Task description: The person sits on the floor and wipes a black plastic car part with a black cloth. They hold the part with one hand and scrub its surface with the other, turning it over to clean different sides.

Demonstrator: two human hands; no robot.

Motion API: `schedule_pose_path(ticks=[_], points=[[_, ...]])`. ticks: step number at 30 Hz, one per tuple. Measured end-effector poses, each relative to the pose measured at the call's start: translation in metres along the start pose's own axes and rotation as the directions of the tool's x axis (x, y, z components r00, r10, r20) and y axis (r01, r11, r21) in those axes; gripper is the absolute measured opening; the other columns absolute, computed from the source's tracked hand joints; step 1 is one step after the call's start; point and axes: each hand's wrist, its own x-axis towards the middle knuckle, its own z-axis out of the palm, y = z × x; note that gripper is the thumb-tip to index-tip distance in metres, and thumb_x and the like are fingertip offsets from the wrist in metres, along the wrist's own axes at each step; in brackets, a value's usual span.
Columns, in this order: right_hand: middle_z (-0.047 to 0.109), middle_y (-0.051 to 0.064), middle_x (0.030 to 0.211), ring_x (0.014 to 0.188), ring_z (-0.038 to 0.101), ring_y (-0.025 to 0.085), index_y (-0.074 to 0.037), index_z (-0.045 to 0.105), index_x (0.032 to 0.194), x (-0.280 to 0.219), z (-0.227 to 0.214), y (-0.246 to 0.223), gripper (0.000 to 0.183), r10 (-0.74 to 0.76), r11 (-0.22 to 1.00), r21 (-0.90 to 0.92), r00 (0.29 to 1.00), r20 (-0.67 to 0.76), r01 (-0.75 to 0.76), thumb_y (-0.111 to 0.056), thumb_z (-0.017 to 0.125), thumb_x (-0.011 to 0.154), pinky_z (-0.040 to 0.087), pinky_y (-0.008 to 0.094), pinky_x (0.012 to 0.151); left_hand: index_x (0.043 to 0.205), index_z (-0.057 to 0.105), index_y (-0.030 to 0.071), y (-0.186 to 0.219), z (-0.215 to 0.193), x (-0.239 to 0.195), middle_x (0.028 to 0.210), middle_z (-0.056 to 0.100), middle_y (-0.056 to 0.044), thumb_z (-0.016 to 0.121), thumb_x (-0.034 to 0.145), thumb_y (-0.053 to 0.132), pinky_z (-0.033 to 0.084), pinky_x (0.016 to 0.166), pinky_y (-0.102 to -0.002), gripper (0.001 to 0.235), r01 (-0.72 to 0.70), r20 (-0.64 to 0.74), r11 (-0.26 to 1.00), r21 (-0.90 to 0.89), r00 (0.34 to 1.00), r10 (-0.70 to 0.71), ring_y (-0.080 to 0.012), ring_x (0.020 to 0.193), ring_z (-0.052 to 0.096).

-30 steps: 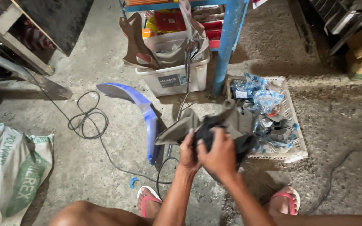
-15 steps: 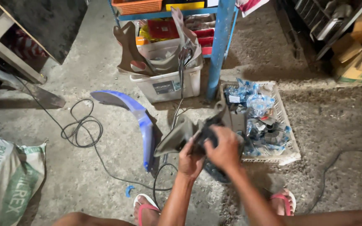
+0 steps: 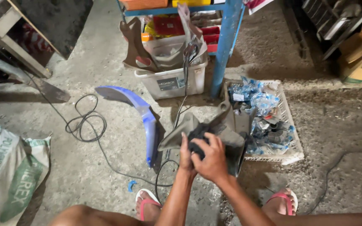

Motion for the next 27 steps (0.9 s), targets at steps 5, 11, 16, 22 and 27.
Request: schedule_pose_path(ticks=[5, 11, 16, 22, 27], points=[[0.067, 0.011, 0.121, 0.119, 0.063, 0.037, -0.031, 0.078, 0.112, 0.004, -0.013, 0.004, 0.043, -0.075, 0.997, 0.034, 0.988, 0.134, 0.071, -0.031, 0.075, 0.069, 0.045, 0.052, 0.1, 0.116, 0.075, 0.007, 0.013, 0.015, -0.019, 0.102, 0.078, -0.02, 0.053, 0.098, 0.063, 0.064, 0.082, -0.044, 0.063, -0.036, -0.041, 0.998, -0.054, 0.999, 0.033, -0.0279, 0.086, 0.077], [0.07, 0.011, 0.124, 0.12, 0.064, 0.036, -0.031, 0.072, 0.124, 0.032, -0.015, 0.067, 0.043, 0.292, 0.884, -0.427, 0.938, 0.187, -0.19, -0.05, 0.059, 0.087, 0.039, 0.061, 0.108, 0.13, 0.07, 0.004, 0.017, 0.01, -0.014, 0.129, 0.069, -0.022, 0.06, 0.096, 0.049, 0.051, 0.104, -0.05, 0.057, 0.053, 0.008, 0.994, -0.091, 0.999, -0.053, -0.0365, 0.118, 0.067], [0.072, 0.015, 0.122, 0.117, 0.067, 0.039, -0.023, 0.07, 0.128, 0.053, -0.006, 0.078, 0.053, 0.512, 0.783, -0.487, 0.846, 0.149, -0.388, -0.057, 0.049, 0.091, 0.041, 0.057, 0.107, 0.124, 0.073, 0.006, 0.037, 0.047, -0.035, 0.119, 0.074, -0.022, 0.058, 0.095, 0.055, 0.059, 0.089, -0.051, 0.059, 0.151, 0.047, 0.988, -0.037, 0.988, -0.149, -0.0362, 0.11, 0.072], [0.07, 0.02, 0.115, 0.112, 0.068, 0.042, -0.014, 0.068, 0.131, 0.003, 0.006, -0.008, 0.047, 0.175, 0.906, -0.393, 0.985, 0.005, -0.159, -0.038, 0.06, 0.091, 0.049, 0.054, 0.097, 0.122, 0.072, 0.0, 0.035, 0.035, -0.021, 0.117, 0.074, -0.025, 0.039, 0.097, 0.073, 0.057, 0.097, -0.049, 0.084, 0.111, -0.056, 0.994, -0.023, 0.992, -0.112, -0.0357, 0.105, 0.073], [0.064, 0.024, 0.128, 0.132, 0.053, 0.046, -0.018, 0.069, 0.132, 0.015, -0.009, -0.014, 0.046, -0.066, 0.978, -0.191, 0.992, 0.108, 0.085, -0.026, 0.067, 0.088, 0.037, 0.061, 0.108, 0.108, 0.076, 0.004, 0.047, 0.045, -0.027, 0.1, 0.078, -0.02, 0.044, 0.098, 0.072, 0.062, 0.083, -0.042, 0.076, 0.049, -0.013, 0.997, 0.062, 0.999, -0.049, -0.0286, 0.086, 0.077]])
